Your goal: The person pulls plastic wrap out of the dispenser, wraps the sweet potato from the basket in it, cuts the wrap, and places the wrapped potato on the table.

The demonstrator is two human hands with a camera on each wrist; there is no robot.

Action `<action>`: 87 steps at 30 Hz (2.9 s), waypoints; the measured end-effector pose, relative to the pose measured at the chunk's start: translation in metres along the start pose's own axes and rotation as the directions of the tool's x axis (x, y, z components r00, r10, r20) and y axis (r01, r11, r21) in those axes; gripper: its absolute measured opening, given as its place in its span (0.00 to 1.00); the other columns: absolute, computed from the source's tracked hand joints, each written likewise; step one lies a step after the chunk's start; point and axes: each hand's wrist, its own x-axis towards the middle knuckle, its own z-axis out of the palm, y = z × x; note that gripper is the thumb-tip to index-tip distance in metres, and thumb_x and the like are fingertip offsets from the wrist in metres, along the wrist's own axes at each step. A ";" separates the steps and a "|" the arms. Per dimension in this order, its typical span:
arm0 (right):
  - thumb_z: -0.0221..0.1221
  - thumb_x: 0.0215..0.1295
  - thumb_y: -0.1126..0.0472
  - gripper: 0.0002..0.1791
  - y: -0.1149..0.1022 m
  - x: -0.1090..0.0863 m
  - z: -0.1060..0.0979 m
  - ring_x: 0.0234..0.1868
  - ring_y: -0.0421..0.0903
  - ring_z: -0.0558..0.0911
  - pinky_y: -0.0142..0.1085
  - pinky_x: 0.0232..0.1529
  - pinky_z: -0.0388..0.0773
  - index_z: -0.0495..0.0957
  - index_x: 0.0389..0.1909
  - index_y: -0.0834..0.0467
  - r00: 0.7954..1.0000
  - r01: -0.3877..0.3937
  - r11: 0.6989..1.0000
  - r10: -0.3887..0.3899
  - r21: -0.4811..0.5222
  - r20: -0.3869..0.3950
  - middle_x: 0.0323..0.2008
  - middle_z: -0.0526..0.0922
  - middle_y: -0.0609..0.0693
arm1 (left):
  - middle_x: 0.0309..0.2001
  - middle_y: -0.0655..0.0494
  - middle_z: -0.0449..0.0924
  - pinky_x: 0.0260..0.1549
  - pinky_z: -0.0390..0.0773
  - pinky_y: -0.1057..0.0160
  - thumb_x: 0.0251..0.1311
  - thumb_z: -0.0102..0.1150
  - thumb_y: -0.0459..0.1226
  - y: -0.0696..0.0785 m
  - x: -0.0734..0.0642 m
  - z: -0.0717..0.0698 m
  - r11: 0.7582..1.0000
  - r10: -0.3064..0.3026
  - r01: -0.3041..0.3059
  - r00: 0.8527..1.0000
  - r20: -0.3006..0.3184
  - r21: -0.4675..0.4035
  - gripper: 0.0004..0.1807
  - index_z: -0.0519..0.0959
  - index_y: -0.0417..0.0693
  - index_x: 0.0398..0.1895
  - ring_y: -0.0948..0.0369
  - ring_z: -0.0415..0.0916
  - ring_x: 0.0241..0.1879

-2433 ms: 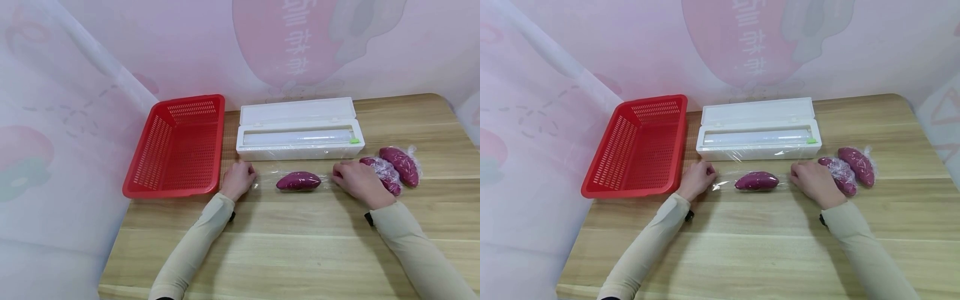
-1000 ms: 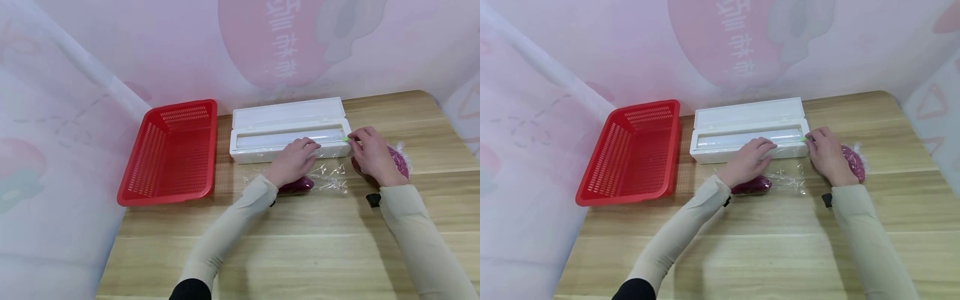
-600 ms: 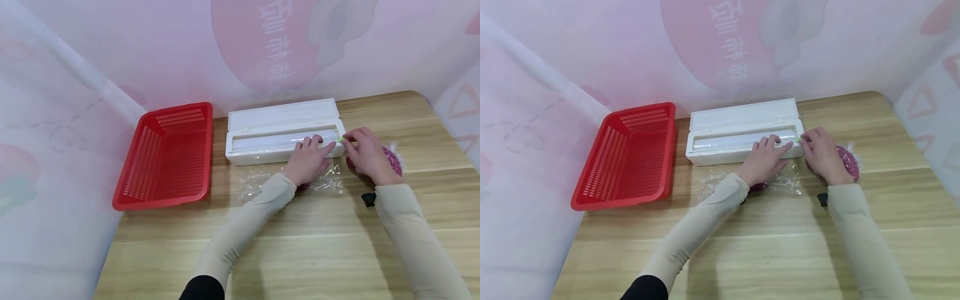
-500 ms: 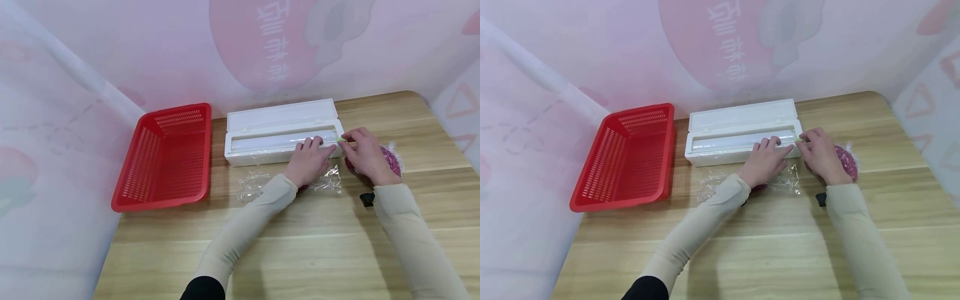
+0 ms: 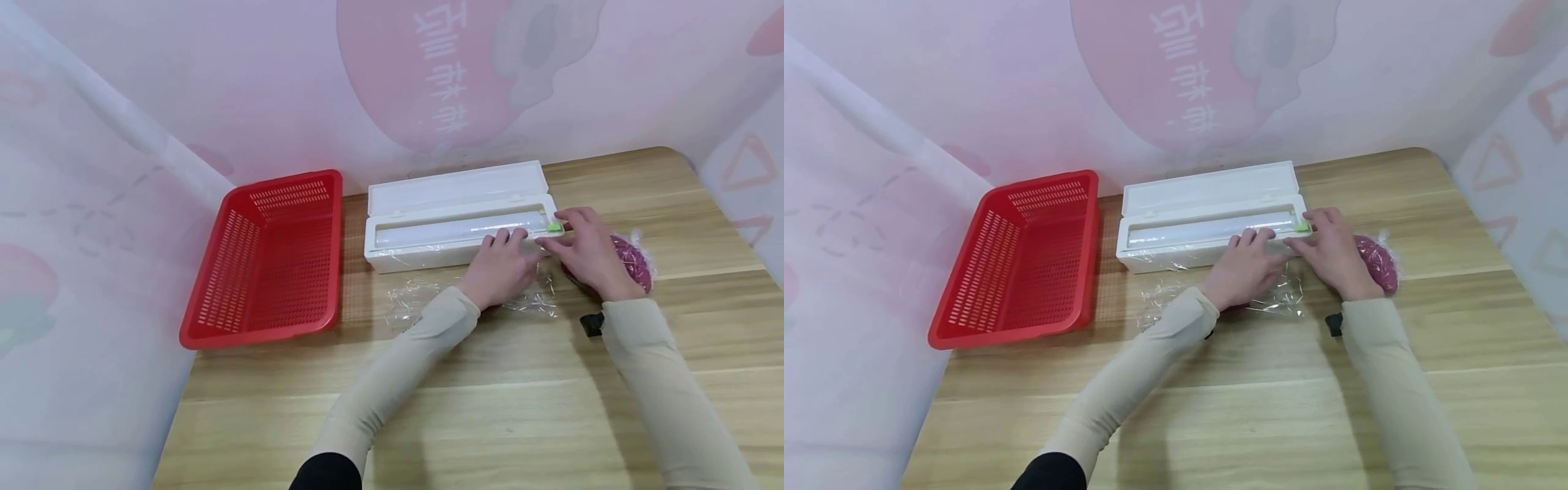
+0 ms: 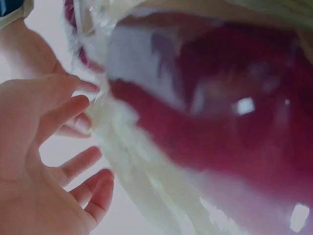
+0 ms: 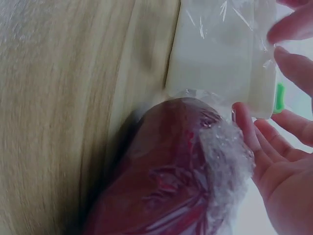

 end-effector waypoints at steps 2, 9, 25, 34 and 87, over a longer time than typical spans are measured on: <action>0.67 0.59 0.59 0.32 0.001 0.001 0.001 0.57 0.71 0.69 0.62 0.60 0.64 0.68 0.58 0.73 1.000 0.012 1.000 -0.012 -0.011 0.003 0.58 0.67 0.74 | 0.62 0.57 0.69 0.53 0.71 0.56 0.70 0.44 0.49 -0.004 0.001 -0.004 0.998 -0.009 0.008 1.000 -0.017 -0.063 0.18 0.74 0.70 0.59 0.56 0.66 0.59; 0.69 0.55 0.61 0.31 0.006 0.005 0.008 0.56 0.69 0.73 0.59 0.59 0.67 0.72 0.55 0.74 0.996 0.078 0.996 -0.080 -0.053 -0.029 0.55 0.72 0.73 | 0.46 0.58 0.78 0.41 0.77 0.63 0.68 0.48 0.42 -0.015 0.015 -0.013 0.960 -0.090 0.041 0.982 -0.168 -0.276 0.14 0.80 0.54 0.51 0.61 0.74 0.47; 0.67 0.57 0.65 0.25 0.007 0.008 0.003 0.42 0.62 0.82 0.56 0.49 0.74 0.76 0.56 0.67 0.999 0.011 0.998 -0.013 -0.063 -0.031 0.48 0.81 0.69 | 0.51 0.60 0.77 0.44 0.78 0.66 0.69 0.50 0.50 -0.002 0.056 -0.009 0.909 -0.199 0.171 0.979 -0.034 -0.379 0.18 0.77 0.60 0.59 0.63 0.75 0.49; 0.69 0.55 0.63 0.29 0.012 0.005 0.005 0.32 0.59 0.82 0.52 0.38 0.77 0.75 0.58 0.65 0.994 0.053 0.992 -0.063 -0.111 -0.091 0.41 0.84 0.67 | 0.43 0.64 0.78 0.37 0.77 0.66 0.67 0.54 0.47 0.004 0.063 -0.006 0.892 -0.255 0.227 0.967 -0.022 -0.390 0.13 0.82 0.65 0.51 0.65 0.75 0.43; 0.67 0.57 0.56 0.29 0.013 0.005 0.003 0.46 0.65 0.82 0.55 0.48 0.78 0.75 0.56 0.66 0.994 0.093 0.983 -0.102 -0.159 -0.047 0.51 0.79 0.66 | 0.46 0.62 0.74 0.46 0.71 0.61 0.69 0.48 0.51 0.004 0.046 -0.004 0.933 -0.324 0.309 0.945 -0.054 -0.187 0.11 0.77 0.64 0.48 0.62 0.68 0.48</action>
